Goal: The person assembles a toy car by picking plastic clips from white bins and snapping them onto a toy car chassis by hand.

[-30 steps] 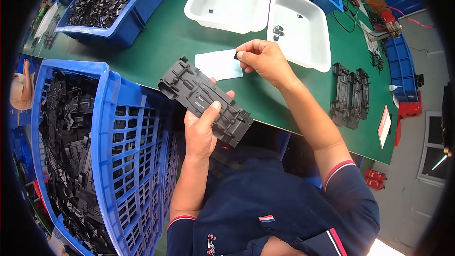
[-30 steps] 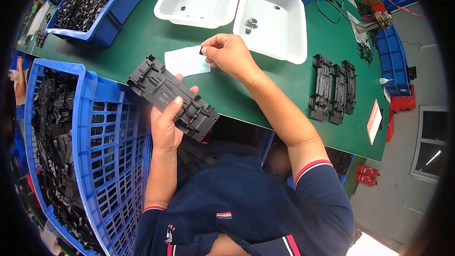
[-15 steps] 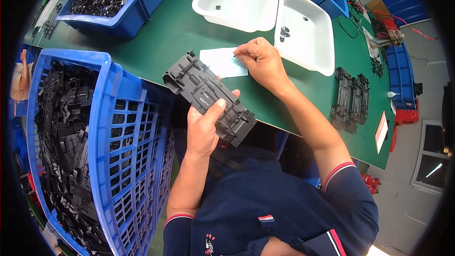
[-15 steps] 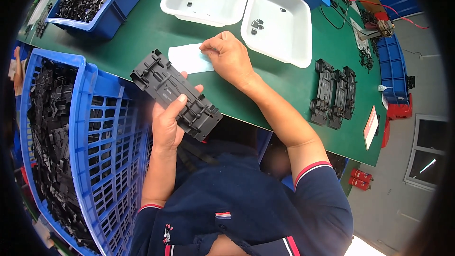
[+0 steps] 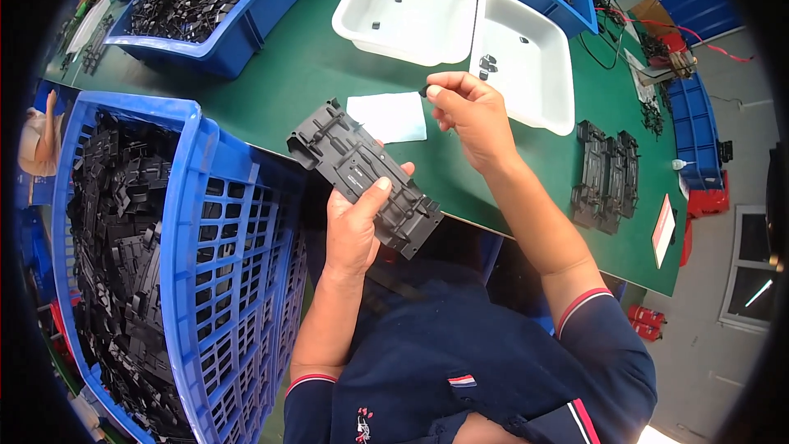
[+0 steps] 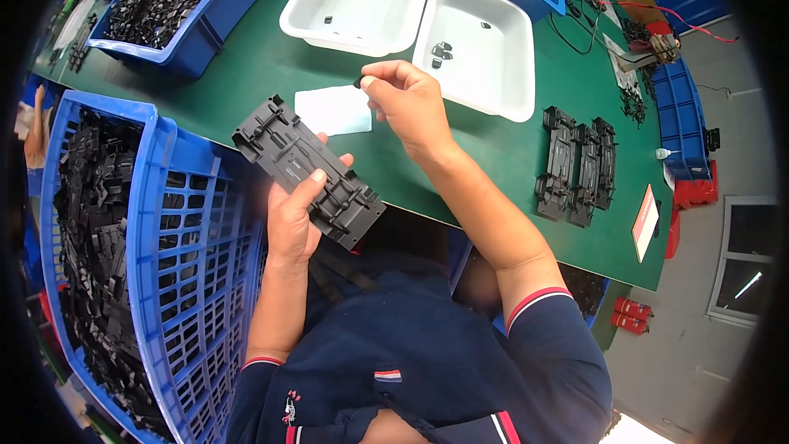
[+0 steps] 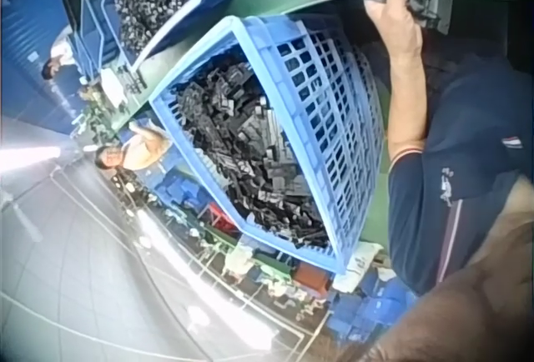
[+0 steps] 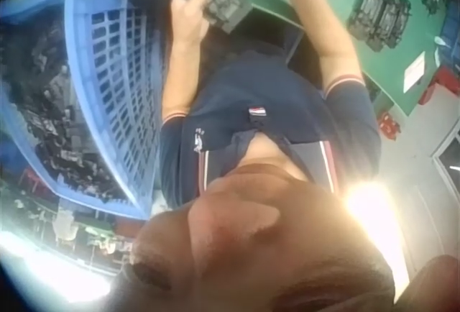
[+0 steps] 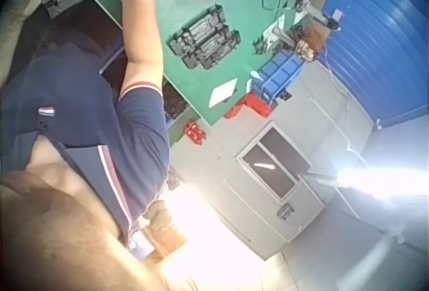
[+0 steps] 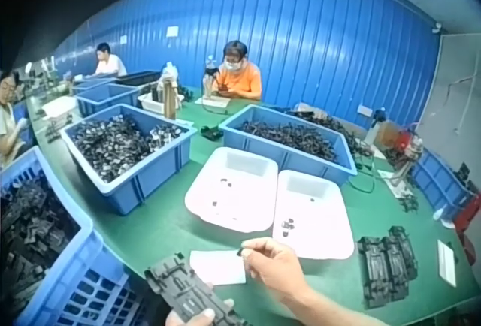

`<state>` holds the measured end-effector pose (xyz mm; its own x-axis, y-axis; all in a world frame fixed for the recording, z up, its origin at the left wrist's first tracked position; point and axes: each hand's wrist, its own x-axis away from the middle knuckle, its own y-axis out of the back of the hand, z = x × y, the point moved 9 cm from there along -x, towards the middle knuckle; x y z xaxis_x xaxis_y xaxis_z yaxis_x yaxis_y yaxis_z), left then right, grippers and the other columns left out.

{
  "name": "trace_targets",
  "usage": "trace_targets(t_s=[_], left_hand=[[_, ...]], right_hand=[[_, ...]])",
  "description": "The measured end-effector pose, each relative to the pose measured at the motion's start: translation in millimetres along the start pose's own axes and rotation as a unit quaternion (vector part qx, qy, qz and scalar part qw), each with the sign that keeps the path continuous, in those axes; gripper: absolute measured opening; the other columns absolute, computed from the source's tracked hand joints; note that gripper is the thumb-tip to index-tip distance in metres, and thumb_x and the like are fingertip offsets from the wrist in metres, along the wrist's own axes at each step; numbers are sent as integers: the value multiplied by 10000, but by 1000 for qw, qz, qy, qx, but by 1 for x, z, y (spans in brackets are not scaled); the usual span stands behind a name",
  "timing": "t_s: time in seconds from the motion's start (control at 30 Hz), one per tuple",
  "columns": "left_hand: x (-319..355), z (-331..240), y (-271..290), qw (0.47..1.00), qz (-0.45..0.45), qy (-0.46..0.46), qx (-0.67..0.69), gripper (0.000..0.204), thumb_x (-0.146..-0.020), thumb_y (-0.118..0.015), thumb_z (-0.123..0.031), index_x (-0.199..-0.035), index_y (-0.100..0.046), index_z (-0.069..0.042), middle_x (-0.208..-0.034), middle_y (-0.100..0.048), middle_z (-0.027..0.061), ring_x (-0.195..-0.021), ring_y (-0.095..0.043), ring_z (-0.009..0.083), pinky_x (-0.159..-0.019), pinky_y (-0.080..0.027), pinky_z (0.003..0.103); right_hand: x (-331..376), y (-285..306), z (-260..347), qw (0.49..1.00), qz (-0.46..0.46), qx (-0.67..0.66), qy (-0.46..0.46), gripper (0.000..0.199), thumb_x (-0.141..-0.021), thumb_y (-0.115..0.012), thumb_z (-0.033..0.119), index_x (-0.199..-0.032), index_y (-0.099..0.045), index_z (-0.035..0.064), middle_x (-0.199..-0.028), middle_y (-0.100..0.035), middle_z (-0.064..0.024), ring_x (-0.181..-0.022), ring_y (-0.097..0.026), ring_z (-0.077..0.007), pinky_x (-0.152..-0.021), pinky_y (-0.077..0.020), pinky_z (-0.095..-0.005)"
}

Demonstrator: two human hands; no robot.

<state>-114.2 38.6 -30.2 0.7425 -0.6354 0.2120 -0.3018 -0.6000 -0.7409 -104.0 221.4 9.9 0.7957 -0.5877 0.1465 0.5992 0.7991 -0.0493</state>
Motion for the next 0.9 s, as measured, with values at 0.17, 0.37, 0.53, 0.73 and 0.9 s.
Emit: trace_targets(t_s=[0.17,0.37,0.53,0.73,0.9], left_hand=[[9,-3,-5,999,4,-20,-25,486,-878,-524,15,-1344,-386,15,-1290,-504,124,-1131,-569,277,-946,-471,375],[28,-23,-13,972,30,-136,-189,458,-861,-467,51,-1315,-417,24,-1228,-541,114,-1100,-557,178,-936,-450,313],[39,-19,4,954,37,-182,-237,454,-886,-495,42,-1331,-412,7,-1202,-550,108,-1105,-547,173,-936,-446,313],[45,-21,9,972,24,-219,-75,508,-922,-523,-23,-1393,-332,-2,-1345,-448,120,-1234,-465,195,-1041,-379,334],[45,-15,9,972,26,-192,-133,526,-937,-530,-81,-1411,-312,-19,-1377,-407,106,-1269,-420,188,-1062,-357,344]], right_hand=[[25,-17,4,991,61,-114,-46,205,-861,-621,65,-1049,-628,-16,-827,-605,-20,-669,-540,-76,-590,-449,-209],[64,-58,3,973,149,-144,-98,191,-836,-645,65,-1003,-638,-29,-816,-644,-71,-676,-581,-102,-628,-487,-234],[97,-91,3,952,223,-170,-125,190,-824,-655,28,-1000,-636,-43,-815,-642,-67,-654,-583,-102,-621,-497,-246],[113,-107,1,958,236,-146,-72,135,-834,-650,-18,-969,-650,-25,-789,-636,-66,-656,-606,-115,-617,-513,-251],[116,-109,0,958,243,-149,-44,96,-820,-658,-32,-911,-629,-24,-787,-639,-63,-685,-612,-107,-630,-515,-248]])
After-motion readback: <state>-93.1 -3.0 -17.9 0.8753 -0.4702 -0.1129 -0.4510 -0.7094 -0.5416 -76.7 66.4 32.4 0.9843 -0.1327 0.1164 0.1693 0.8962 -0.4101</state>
